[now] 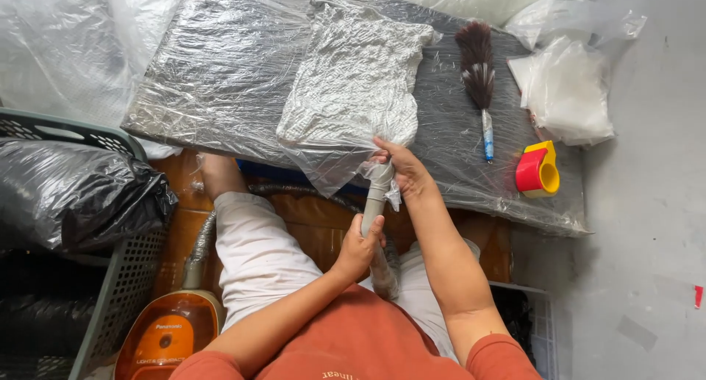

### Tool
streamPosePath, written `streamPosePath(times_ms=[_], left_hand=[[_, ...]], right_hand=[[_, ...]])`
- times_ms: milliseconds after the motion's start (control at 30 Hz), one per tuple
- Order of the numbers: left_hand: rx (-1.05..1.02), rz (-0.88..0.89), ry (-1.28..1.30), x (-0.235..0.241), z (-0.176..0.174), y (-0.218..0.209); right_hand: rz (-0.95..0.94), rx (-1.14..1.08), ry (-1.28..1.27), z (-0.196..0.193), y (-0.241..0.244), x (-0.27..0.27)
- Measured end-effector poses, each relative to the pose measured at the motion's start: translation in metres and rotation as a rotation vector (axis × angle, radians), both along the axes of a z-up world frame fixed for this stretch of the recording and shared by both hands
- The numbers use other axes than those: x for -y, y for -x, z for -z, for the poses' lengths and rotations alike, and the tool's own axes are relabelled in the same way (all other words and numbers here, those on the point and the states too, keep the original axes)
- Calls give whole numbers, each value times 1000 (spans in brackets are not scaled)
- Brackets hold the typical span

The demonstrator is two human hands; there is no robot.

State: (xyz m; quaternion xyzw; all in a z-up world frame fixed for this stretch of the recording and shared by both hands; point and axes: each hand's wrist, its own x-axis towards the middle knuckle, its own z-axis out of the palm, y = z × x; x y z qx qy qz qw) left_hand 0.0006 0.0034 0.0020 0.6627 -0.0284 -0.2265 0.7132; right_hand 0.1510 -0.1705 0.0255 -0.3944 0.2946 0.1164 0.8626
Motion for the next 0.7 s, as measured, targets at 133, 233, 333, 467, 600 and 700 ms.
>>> streamPosePath(times_ms=[133, 233, 333, 467, 600, 700], left_hand=[[27, 15, 47, -23, 10, 10], [38, -60, 44, -37, 44, 10], [-101, -321, 94, -51, 84, 1], [-404, -446, -108, -53, 90, -17], [-678, -346, -166, -29, 50, -33], [-823, -286, 38, -6, 75, -53]], right_hand=[[-25, -40, -53, -44, 9, -16], [41, -41, -21, -44, 5, -2], [41, -74, 76, -43, 12, 12], [37, -119, 214, -22, 21, 12], [-21, -49, 482, 8, 23, 24], [-127, -39, 815, 40, 22, 44]])
